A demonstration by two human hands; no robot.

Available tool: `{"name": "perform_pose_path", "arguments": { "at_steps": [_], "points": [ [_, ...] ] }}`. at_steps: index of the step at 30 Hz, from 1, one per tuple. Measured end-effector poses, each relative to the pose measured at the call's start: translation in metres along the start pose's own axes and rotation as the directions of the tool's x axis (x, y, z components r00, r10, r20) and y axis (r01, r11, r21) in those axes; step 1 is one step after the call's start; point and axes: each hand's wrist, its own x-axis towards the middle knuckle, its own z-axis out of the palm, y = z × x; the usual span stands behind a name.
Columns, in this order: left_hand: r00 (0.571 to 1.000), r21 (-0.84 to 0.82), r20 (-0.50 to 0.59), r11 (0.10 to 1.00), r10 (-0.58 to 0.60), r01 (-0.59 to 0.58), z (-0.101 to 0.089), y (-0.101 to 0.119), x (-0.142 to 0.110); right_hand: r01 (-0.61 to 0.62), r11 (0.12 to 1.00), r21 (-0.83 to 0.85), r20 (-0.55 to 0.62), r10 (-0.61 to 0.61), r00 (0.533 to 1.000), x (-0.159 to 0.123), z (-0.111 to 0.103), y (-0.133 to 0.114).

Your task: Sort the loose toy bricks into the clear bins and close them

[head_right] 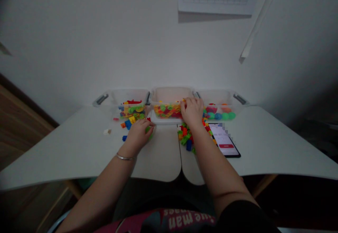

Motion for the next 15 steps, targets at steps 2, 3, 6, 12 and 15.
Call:
{"name": "perform_pose_path", "arguments": {
  "at_steps": [2,3,6,12,15],
  "points": [
    [1.000,0.001,0.000,1.000,0.002,-0.002,0.0003,-0.0004,0.0000,0.006,1.000,0.006,0.003,-0.006,1.000,-0.0008,-0.0003,0.0005],
    [1.000,0.002,0.005,1.000,-0.002,0.002,0.0000,-0.0003,0.0000,0.005,1.000,0.014,0.000,-0.005,1.000,-0.0009,-0.0002,0.0010],
    [0.999,0.026,0.031,0.999,-0.037,0.036,-0.0021,0.0010,-0.0001,0.004,0.999,0.040,-0.004,-0.004,1.000,-0.0014,0.0017,0.0032],
    [0.994,0.095,0.070,0.993,-0.079,0.072,-0.0051,0.0029,-0.0009,-0.005,0.991,0.134,-0.009,0.006,1.000,-0.0046,0.0085,0.0060],
    [0.992,0.095,0.075,0.991,-0.097,0.090,-0.0043,0.0021,-0.0007,-0.030,0.980,0.199,-0.114,0.054,0.992,-0.0105,0.0088,0.0012]
  ]
}}
